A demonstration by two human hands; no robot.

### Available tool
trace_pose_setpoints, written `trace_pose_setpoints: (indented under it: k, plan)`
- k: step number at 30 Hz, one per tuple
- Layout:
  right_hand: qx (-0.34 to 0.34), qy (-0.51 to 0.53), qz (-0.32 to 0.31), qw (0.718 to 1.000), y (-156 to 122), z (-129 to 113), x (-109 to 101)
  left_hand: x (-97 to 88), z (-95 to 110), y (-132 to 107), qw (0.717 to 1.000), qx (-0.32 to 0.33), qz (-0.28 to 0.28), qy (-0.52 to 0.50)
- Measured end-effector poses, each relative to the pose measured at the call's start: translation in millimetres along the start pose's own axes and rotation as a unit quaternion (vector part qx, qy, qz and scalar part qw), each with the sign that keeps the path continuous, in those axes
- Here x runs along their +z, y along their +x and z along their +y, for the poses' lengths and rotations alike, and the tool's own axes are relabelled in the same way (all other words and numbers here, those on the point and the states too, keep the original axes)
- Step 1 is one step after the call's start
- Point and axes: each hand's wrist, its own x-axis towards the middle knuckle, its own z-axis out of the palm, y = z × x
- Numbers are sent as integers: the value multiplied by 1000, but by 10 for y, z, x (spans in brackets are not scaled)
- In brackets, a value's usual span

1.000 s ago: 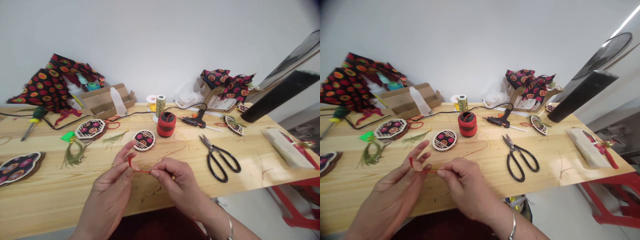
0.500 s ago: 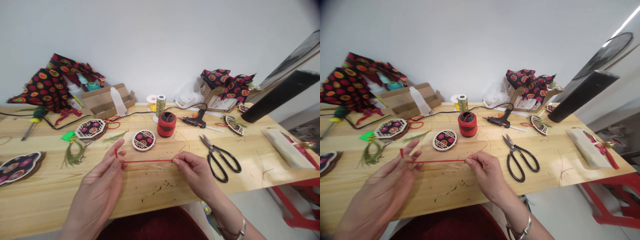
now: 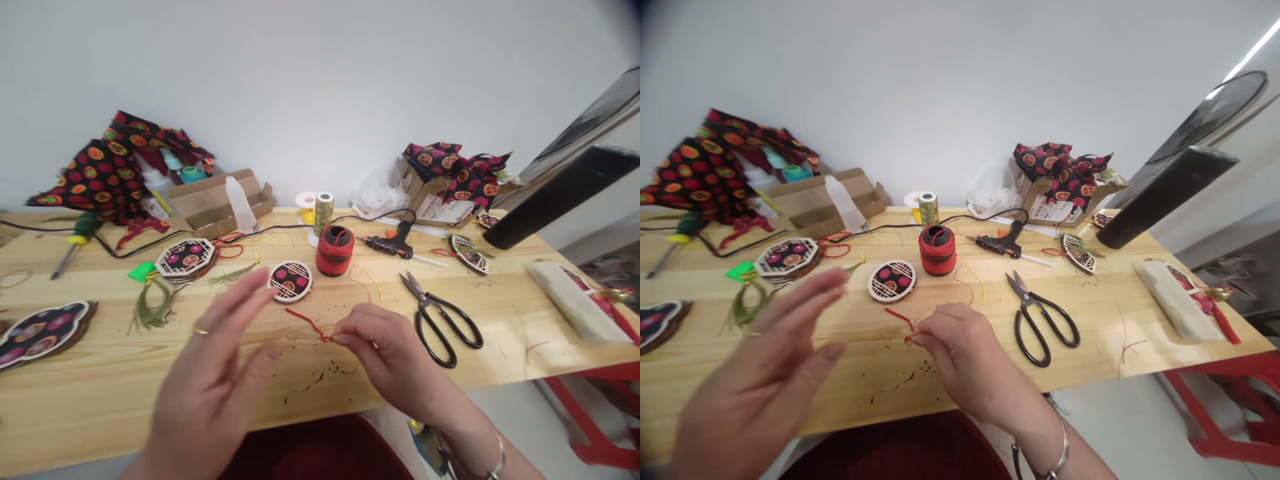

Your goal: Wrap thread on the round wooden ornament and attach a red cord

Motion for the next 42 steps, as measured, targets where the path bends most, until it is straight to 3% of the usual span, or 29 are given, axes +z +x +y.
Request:
trace_pose_setpoints:
  k: [3,8,12,17,23,27,30,33,37,42]
  plan:
    - [-9,-18,-30,999,29,-81,10,183,46,-27,993,39,-107,-17]
    - [-20,-10,-33,999,32,-81,10,336,-33,-99,977,-21,-204,-58]
    - [-10,-18,-27,999,29,-54,1,344,-45,-101,981,-15,-190,-36]
    - [1,-39,-41,998,33,-51,24,363,-3,-49,989,39,-143,-9]
    - [20,-53,-44,997,53,-24,69,344,-26,-53,988,35,-148,26]
    - [51,-64,46,996,135,57,127,353,-56,-81,991,-5,-135,23]
    - [36,-90,119,988,235,36,164,377,-46,-101,985,-78,-151,-16]
    - [-15,-105,143,984,365,-103,186,401,20,-105,962,-124,-219,-101]
    - [-78,-154,127,977,555,-320,224,416,171,-99,917,-150,-321,-184]
    - [-105,-242,114,958,746,-482,306,463,277,-137,816,-228,-422,-324]
